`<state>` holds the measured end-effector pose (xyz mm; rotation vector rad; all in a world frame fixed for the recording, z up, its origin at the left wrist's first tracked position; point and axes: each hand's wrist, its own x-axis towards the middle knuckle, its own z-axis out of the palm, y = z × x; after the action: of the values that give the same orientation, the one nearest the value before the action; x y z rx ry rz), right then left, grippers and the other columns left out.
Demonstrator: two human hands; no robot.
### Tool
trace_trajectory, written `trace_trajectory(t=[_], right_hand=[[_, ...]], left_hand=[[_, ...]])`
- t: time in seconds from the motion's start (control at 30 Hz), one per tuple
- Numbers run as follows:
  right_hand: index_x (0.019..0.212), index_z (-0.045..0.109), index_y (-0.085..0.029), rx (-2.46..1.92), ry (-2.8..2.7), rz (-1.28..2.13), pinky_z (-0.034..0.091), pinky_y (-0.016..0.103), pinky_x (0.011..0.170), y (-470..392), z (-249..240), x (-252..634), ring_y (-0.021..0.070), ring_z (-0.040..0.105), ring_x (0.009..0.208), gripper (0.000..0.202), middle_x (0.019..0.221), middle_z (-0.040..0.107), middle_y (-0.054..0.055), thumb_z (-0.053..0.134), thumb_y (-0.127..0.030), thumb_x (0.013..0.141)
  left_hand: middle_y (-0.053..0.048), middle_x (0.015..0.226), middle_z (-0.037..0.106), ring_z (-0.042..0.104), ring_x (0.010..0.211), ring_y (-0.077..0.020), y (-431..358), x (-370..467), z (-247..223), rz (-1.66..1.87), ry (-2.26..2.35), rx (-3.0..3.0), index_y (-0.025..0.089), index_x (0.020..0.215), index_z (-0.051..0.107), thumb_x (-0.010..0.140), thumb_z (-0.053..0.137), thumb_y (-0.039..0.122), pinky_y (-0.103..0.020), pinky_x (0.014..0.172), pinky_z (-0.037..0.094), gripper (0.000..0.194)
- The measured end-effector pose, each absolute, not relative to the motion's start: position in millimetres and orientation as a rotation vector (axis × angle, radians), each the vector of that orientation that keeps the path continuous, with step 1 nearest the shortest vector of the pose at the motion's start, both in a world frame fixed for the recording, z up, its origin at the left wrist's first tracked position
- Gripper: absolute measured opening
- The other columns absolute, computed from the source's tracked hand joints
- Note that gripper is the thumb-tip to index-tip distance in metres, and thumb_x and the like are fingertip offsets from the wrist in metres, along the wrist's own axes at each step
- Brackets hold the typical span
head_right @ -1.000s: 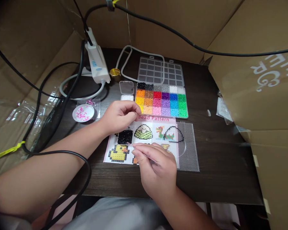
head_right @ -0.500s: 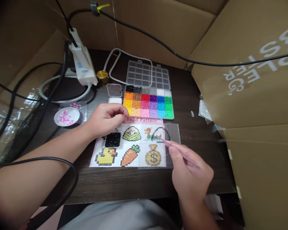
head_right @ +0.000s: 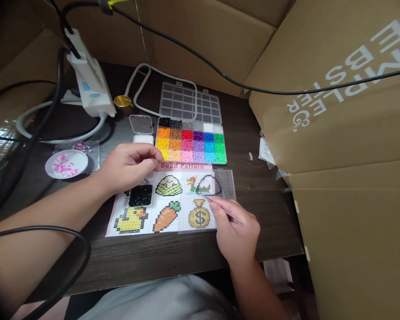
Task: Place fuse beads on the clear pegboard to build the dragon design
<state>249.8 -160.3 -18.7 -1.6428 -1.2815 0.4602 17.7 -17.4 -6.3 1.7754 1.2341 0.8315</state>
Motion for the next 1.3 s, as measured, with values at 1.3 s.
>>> trace_trajectory(t=[1.3], right_hand=[[0.094, 0.083, -0.027, -1.602, -1.289, 0.3, 0.063, 0.032, 0.079, -168.3, -21.3, 248.1, 0.0203, 0.078, 0.082, 0.014, 0.093, 0.082, 0.002, 0.075, -0.019, 0.085]], left_hand=[[0.001, 0.062, 0.064, 0.051, 0.055, -0.0117, -18.5, 18.0, -9.2, 0.865, 1.206, 1.781, 0.018, 0.073, 0.069, 0.07, 0.054, 0.018, -0.025, 0.052, 0.039, 0.015]])
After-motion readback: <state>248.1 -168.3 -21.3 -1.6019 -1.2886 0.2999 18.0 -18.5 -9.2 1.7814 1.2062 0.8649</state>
